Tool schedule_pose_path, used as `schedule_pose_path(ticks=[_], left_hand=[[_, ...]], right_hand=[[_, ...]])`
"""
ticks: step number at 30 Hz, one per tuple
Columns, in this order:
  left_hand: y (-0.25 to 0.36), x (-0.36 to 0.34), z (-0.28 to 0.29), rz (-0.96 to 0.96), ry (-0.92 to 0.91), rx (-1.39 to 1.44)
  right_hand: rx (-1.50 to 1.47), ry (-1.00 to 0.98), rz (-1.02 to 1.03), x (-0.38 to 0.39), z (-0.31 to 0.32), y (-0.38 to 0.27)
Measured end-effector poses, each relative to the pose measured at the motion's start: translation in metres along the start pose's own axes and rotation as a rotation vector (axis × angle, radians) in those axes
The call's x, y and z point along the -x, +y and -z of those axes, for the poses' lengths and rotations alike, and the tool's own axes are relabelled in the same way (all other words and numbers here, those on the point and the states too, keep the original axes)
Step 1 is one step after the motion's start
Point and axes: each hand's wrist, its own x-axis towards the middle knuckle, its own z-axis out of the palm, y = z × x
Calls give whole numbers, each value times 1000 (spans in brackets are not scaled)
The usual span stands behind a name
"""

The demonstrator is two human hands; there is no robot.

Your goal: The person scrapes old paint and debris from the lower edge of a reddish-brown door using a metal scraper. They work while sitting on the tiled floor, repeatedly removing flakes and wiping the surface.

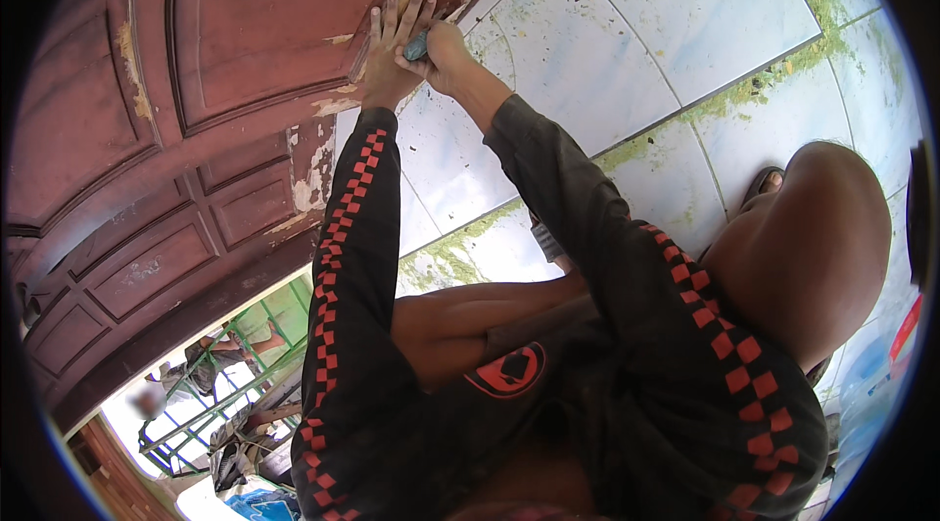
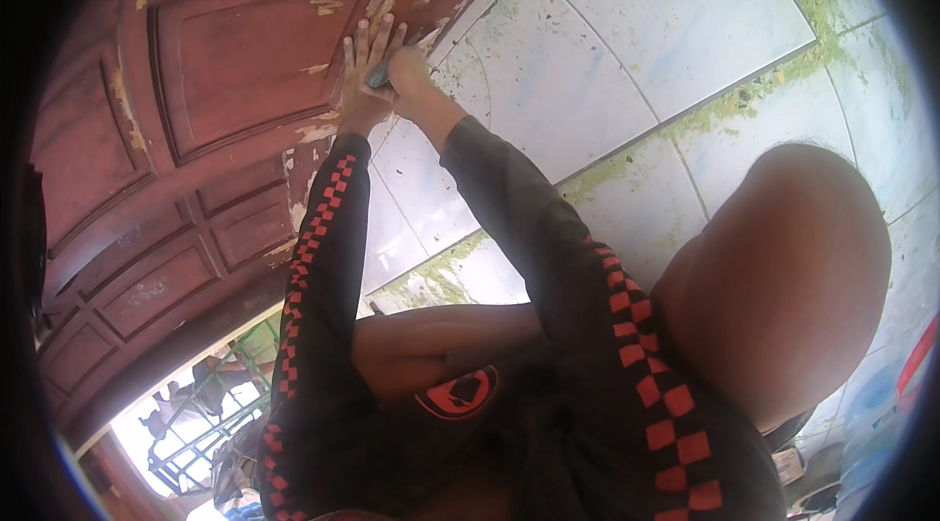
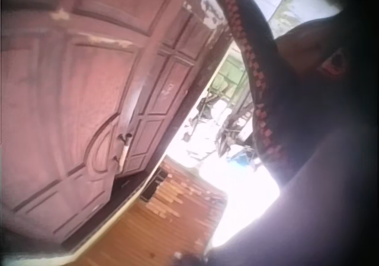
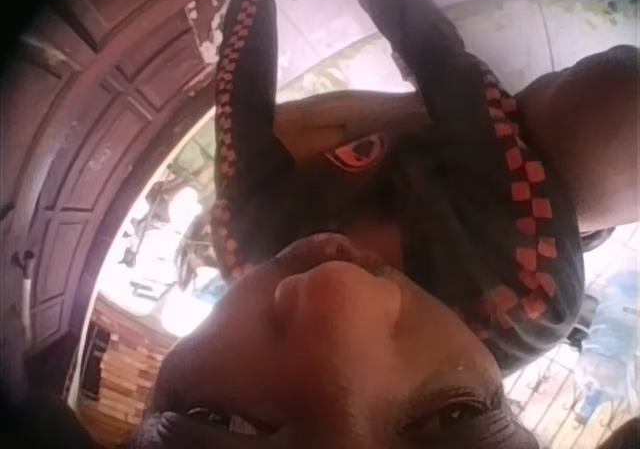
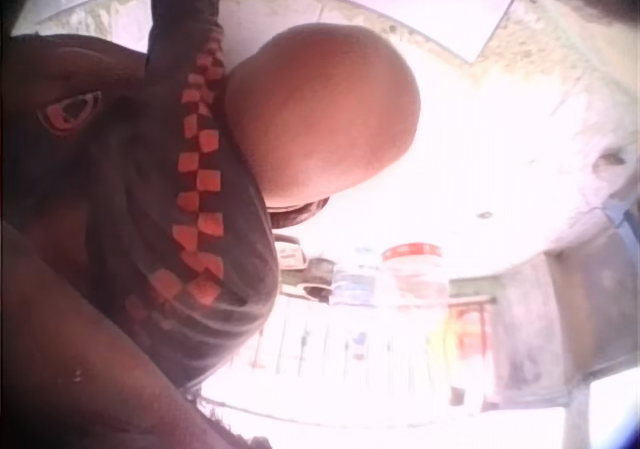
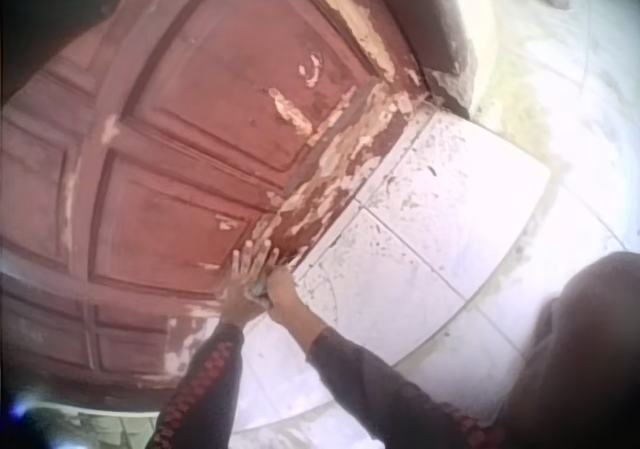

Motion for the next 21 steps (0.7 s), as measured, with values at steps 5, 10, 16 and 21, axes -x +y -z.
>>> schedule_pose_path(ticks=[5, 10, 16, 21], left_hand=[[-11, 25, -6, 30, -10, 49], [-9, 17, -4, 17, -13, 13], [-16, 34, -7, 42, -18, 5], [-18, 47, -9, 59, -23, -2]], right_hand=[[-183, 37, -174, 53, -42, -34], [-199, 16, -166, 52, -40, -43], [-215, 64, -150, 47, -49, -40], [-168, -7, -170, 49, -41, -29]])
